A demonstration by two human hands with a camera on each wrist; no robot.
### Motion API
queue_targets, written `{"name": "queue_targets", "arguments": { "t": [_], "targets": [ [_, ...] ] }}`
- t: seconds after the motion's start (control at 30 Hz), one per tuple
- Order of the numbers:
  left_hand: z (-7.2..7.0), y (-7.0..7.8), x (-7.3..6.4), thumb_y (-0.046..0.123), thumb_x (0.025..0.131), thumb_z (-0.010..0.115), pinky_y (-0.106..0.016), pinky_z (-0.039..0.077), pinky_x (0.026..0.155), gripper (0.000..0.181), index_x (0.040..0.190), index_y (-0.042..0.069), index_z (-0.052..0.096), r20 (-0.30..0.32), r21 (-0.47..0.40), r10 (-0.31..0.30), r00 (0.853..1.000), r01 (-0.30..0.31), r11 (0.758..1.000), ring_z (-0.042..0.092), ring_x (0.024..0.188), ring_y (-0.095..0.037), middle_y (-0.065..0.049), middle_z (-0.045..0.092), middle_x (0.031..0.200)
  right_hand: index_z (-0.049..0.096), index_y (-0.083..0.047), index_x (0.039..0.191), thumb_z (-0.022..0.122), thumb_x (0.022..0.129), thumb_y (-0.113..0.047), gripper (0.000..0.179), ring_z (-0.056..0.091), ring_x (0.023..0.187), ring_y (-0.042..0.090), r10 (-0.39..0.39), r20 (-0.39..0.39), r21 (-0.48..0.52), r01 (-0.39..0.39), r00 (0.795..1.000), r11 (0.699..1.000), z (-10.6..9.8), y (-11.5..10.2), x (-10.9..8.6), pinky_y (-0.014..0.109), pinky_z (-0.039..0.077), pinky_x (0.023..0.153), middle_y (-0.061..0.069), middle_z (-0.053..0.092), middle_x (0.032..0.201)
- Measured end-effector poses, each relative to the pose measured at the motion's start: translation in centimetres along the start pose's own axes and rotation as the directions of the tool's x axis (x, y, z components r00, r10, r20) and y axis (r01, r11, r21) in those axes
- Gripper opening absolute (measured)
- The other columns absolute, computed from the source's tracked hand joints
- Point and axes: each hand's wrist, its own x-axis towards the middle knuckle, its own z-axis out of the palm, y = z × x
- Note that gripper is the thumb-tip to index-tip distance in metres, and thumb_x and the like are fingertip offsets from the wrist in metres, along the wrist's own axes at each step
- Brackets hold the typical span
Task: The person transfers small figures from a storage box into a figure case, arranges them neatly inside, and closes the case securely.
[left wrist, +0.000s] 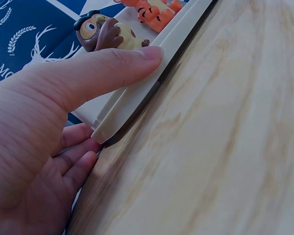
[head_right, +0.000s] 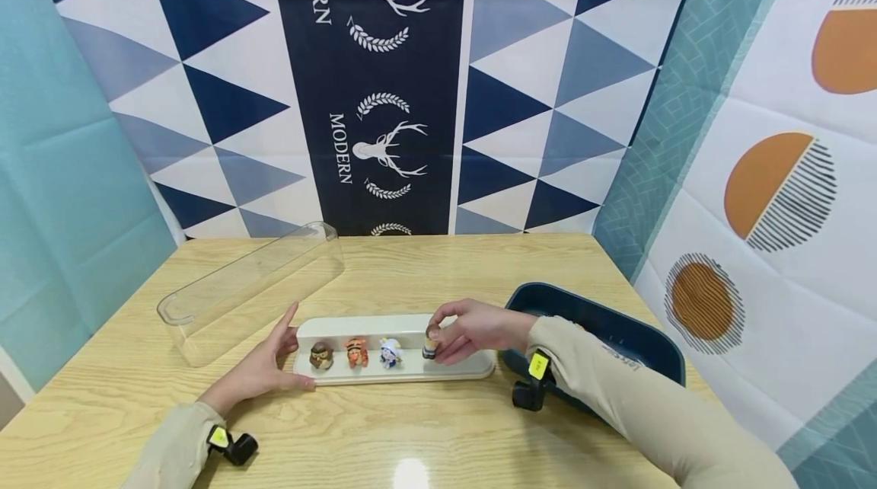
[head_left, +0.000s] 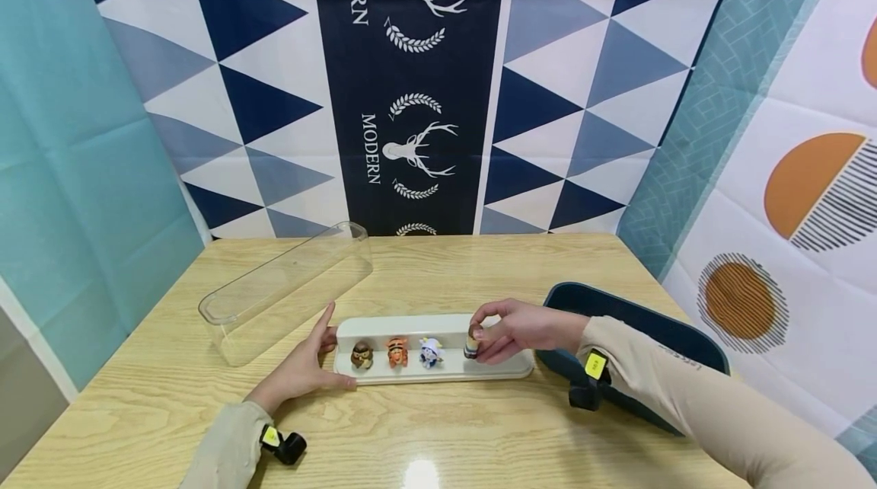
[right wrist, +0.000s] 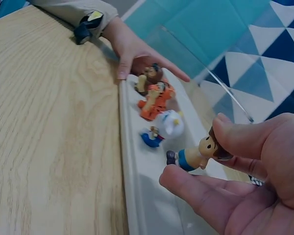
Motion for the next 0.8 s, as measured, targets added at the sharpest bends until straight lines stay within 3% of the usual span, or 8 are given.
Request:
{"name": "queue_targets", "arguments": {
  "t": [0.47, 0.8],
  "targets": [
    [-0.2, 0.1, -0.4, 0.013, 0.068, 0.094, -0.054, 0.031, 0.113, 0.137, 0.158, 0.005, -0.009, 0.010, -0.019, -0.020, 1.000, 0.020, 1.000, 0.046, 0.129, -0.042, -0.032, 0.045, 0.142, 0.058, 0.006, 0.110, 0.062, 0.094, 0.004, 0.016, 0.071, 0.092, 0.030, -0.026, -0.025, -0.131, 0.023, 0.999, 0.991, 2.1, 0.8, 1.7, 0.040, 0.062, 0.075, 0.015, 0.067, 0.095],
    [0.1, 0.1, -0.1, 0.014, 0.068, 0.093, -0.056, 0.032, 0.113, 0.136, 0.158, 0.002, -0.008, 0.001, 0.005, 0.002, 1.000, -0.002, 1.000, 0.049, 0.127, -0.041, -0.028, 0.048, 0.140, 0.061, 0.005, 0.103, 0.064, 0.095, 0.001, 0.010, 0.072, 0.087, 0.031, -0.031, -0.102, -0.300, -0.002, 0.994, 0.954, 2.6, 0.2, 2.0, 0.041, 0.062, 0.070, 0.016, 0.072, 0.090]
  ]
}}
